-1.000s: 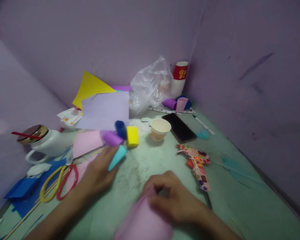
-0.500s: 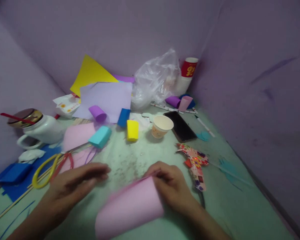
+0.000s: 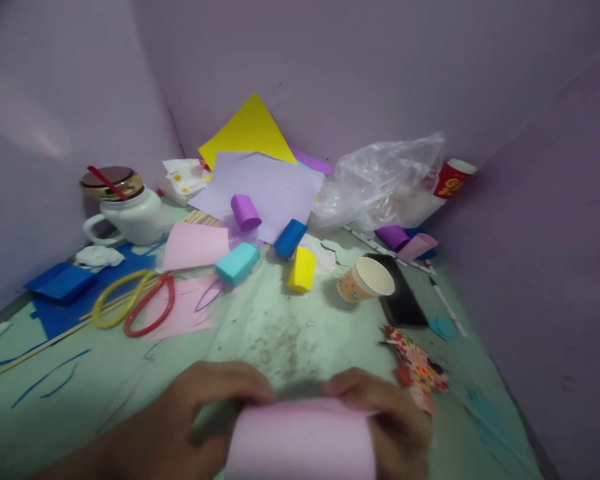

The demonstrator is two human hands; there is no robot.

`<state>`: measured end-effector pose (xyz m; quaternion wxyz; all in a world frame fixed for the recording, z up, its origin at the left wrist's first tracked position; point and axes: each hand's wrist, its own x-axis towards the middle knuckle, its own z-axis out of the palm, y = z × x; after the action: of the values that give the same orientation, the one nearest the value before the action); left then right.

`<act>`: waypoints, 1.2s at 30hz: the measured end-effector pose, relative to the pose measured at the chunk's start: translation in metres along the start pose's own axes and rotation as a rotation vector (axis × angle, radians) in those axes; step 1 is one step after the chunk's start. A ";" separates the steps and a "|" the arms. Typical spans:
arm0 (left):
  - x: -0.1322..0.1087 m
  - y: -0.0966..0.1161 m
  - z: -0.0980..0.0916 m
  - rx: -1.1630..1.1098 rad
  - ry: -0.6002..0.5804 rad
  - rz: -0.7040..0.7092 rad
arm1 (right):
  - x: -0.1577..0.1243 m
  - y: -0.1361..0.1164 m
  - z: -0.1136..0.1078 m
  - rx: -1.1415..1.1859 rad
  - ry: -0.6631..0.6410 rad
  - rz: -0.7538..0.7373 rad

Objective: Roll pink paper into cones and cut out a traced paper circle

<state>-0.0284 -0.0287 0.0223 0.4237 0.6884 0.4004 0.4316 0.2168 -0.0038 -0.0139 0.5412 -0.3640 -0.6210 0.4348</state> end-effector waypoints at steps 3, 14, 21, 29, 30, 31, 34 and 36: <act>0.002 -0.002 0.004 -0.037 0.038 0.010 | 0.000 0.002 -0.001 -0.048 -0.013 0.006; -0.001 -0.013 0.013 0.296 0.195 0.317 | 0.001 0.004 0.001 -0.080 -0.123 -0.013; 0.008 -0.012 0.006 0.247 0.122 0.302 | 0.002 0.001 0.002 -0.059 -0.121 0.013; 0.005 -0.034 0.010 -0.164 0.204 -0.255 | 0.013 -0.008 0.009 -0.148 -0.080 0.220; 0.005 -0.035 0.011 -0.263 0.218 -0.367 | 0.015 -0.010 0.009 -0.067 -0.096 0.263; 0.006 -0.036 0.012 -0.356 0.221 -0.472 | 0.017 -0.010 0.009 0.029 -0.121 0.299; 0.008 -0.032 0.013 -0.462 0.243 -0.671 | 0.019 -0.010 0.007 0.261 -0.134 0.324; 0.009 -0.027 0.013 -0.371 0.293 -0.659 | 0.018 -0.009 0.006 0.324 -0.094 0.324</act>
<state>-0.0189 -0.0152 -0.0041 0.5948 0.3662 0.5713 0.4311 0.2086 0.0090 0.0004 0.4863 -0.3468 -0.5010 0.6263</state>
